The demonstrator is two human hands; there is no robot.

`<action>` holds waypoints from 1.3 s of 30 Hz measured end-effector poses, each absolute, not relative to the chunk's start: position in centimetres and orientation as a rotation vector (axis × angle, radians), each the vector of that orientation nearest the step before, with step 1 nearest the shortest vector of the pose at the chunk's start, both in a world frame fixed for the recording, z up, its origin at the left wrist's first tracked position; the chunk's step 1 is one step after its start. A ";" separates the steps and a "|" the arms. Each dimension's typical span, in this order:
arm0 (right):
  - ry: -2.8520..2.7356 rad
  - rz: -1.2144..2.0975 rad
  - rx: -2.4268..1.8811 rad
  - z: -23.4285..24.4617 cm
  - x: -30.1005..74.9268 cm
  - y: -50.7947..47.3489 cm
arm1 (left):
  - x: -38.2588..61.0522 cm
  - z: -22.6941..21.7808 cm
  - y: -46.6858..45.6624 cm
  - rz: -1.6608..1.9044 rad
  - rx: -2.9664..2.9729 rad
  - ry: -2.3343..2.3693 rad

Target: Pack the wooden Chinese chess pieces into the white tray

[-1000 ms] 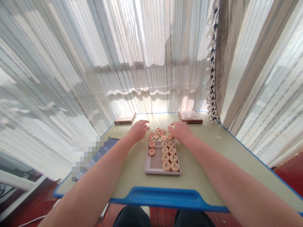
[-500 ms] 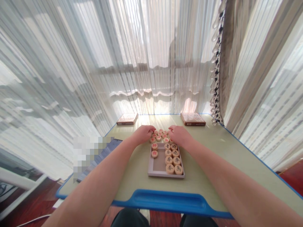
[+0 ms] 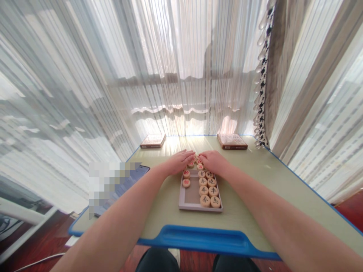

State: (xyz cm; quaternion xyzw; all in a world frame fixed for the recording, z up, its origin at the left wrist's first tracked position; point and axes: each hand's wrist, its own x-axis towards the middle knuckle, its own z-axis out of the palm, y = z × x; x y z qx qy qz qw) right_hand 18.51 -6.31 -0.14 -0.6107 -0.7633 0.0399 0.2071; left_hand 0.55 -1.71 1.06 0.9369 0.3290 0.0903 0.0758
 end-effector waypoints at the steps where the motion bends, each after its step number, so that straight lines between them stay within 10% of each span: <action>1: -2.108 0.133 -1.721 -0.1 18.6 -6.3 | 0.6 1.0 -1.7 0.257 2.830 0.960; 39: -1.845 0.165 -1.899 -0.3 20.1 -5.6 | -0.7 2.2 -1.3 0.327 2.870 1.412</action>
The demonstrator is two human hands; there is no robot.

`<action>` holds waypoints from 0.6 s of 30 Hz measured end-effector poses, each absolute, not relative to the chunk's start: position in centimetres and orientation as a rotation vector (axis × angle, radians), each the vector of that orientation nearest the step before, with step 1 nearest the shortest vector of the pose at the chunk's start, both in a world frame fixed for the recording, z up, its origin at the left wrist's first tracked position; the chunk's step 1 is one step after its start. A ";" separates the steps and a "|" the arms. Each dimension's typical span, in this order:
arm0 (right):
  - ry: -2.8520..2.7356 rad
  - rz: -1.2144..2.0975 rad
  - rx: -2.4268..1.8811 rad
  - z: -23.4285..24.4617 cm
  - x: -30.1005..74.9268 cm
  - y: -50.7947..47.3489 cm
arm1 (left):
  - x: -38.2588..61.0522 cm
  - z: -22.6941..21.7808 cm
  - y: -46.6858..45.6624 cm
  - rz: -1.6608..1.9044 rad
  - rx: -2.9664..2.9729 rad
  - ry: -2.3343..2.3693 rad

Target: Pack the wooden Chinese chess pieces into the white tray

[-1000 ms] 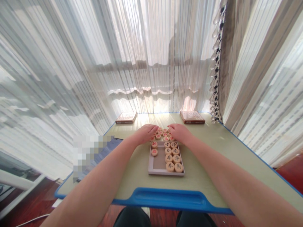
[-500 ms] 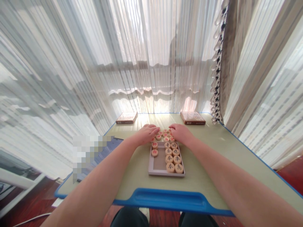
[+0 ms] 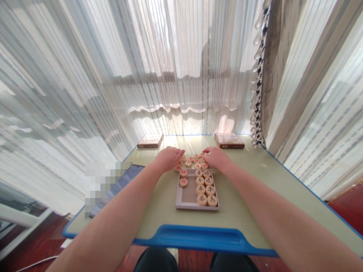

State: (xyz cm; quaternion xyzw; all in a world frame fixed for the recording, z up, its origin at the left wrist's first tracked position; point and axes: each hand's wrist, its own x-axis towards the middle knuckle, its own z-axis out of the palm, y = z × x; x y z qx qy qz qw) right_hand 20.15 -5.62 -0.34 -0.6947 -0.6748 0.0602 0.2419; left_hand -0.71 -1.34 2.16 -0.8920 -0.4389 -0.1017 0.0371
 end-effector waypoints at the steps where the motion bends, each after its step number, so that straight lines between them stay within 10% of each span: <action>1: -1.862 0.133 -1.881 -0.3 20.0 -5.7 | -0.7 2.2 -1.4 -0.324 -2.719 -1.343; 18: -2.066 -0.078 -1.703 -0.3 20.2 -5.8 | -0.8 1.7 -1.0 -0.334 -2.745 -1.388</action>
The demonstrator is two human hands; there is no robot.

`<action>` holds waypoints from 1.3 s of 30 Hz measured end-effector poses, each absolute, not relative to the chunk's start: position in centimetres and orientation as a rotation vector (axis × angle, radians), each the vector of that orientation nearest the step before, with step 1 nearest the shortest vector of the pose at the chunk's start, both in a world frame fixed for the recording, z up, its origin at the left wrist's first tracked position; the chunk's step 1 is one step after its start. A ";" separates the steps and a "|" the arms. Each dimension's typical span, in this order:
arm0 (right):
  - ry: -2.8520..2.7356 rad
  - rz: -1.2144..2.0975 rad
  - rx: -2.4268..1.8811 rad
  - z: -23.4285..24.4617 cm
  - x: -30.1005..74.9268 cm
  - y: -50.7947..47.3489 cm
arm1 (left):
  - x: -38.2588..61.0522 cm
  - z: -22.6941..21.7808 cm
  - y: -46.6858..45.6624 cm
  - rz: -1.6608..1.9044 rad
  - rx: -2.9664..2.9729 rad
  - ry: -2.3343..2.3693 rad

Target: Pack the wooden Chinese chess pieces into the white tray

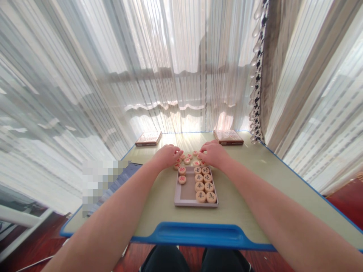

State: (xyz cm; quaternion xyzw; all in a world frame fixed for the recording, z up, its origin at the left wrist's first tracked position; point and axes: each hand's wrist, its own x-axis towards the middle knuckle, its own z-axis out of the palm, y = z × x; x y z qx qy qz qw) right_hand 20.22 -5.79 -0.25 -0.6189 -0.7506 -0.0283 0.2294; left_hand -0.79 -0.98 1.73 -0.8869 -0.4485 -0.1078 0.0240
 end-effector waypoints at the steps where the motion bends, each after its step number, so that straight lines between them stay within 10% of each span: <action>1: -2.058 -0.097 -1.727 -0.2 20.3 -5.8 | -0.8 1.7 -1.0 -0.352 -2.739 -1.391; 39: -1.990 0.006 -1.816 -0.4 20.2 -5.4 | -0.7 1.9 -0.9 -0.435 -2.745 -1.515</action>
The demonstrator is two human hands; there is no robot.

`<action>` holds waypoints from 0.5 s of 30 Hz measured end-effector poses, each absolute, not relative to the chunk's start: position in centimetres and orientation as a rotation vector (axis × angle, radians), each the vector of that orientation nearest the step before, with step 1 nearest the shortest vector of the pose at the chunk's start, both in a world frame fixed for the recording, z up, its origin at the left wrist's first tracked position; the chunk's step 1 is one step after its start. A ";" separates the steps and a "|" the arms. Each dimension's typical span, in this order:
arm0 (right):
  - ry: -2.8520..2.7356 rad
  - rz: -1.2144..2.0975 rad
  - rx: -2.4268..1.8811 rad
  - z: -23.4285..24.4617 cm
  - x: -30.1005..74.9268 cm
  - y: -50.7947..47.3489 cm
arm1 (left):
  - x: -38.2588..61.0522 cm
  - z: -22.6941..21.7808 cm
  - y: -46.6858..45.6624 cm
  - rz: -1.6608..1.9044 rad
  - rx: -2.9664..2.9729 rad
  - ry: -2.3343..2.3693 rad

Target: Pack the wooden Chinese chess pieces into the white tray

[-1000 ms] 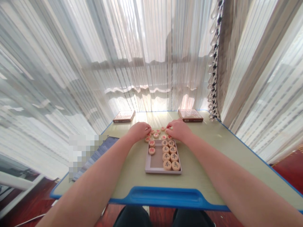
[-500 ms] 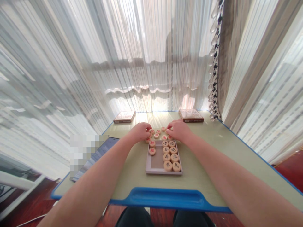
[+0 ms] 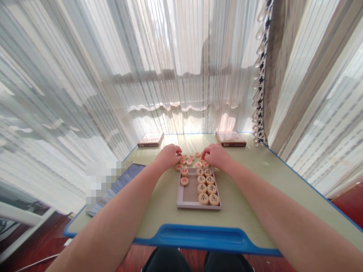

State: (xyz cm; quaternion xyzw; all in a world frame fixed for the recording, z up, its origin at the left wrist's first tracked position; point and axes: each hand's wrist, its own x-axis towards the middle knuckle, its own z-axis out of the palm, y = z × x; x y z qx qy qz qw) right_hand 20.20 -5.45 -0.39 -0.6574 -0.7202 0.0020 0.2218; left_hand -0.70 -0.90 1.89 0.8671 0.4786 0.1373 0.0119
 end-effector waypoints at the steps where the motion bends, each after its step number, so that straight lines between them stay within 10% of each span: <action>1: -1.989 -0.001 -1.807 -0.5 20.2 -5.4 | -0.7 1.9 -0.9 0.453 2.696 1.485; 15: -2.086 -0.284 -1.196 0.8 18.2 -7.6 | 0.0 3.0 -1.8 0.836 1.950 1.001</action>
